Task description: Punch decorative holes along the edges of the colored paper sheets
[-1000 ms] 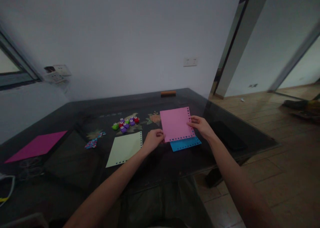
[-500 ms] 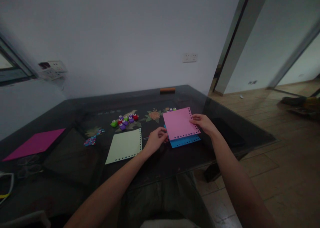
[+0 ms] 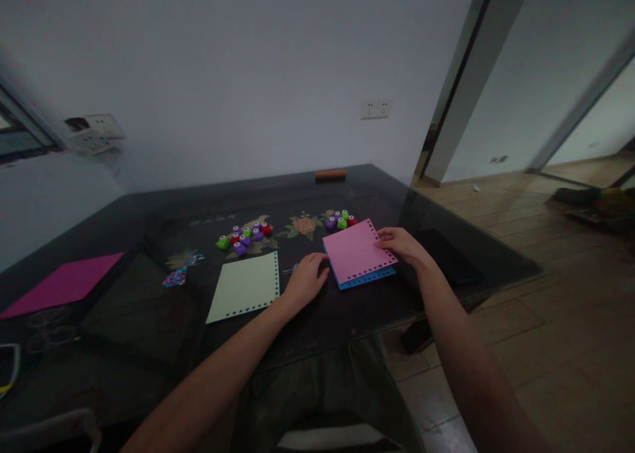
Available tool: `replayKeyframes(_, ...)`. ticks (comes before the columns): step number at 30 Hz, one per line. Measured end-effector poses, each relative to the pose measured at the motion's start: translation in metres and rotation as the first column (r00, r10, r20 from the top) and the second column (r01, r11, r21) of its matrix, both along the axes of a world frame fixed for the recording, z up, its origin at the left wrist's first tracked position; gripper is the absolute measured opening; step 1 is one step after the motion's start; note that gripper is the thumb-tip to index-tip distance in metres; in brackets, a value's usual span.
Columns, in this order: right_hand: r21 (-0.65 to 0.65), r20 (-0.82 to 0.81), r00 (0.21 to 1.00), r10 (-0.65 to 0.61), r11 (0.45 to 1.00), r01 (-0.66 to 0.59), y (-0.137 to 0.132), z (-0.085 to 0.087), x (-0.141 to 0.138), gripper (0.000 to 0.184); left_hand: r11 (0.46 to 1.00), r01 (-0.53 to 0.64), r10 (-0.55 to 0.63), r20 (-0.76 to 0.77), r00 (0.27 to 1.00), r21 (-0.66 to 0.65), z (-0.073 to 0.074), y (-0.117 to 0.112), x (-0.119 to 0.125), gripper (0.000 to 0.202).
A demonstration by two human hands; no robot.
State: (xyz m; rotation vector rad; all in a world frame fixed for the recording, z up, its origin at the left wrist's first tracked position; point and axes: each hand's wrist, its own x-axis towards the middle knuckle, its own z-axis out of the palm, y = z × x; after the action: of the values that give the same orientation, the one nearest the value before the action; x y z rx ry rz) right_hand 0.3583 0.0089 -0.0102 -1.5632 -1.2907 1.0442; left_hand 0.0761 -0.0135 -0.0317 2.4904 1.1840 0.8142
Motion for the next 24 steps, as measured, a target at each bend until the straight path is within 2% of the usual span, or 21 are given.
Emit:
replayKeyframes(6, -0.036, 0.040, 0.999, 0.008, 0.999, -0.007, 0.0010, -0.0028, 0.0029, 0.029, 1.000, 0.008, -0.008, -0.102, 0.995, 0.002, -0.0008, -0.0031, 0.0017, 0.036)
replayKeyframes(12, -0.014, 0.023, 0.999, 0.046, 0.999, -0.046, 0.0008, -0.0055, 0.0034, 0.028, 1.000, 0.021, -0.019, -0.177, 0.984, 0.010, -0.0023, -0.0045, 0.0026, 0.042)
replayKeyframes(24, -0.033, 0.076, 0.995, 0.064, 0.998, -0.062, 0.0007, -0.0047, 0.0013, 0.029, 0.999, 0.034, -0.033, -0.192, 0.981, -0.001, -0.0022, -0.0049, 0.0028, 0.045)
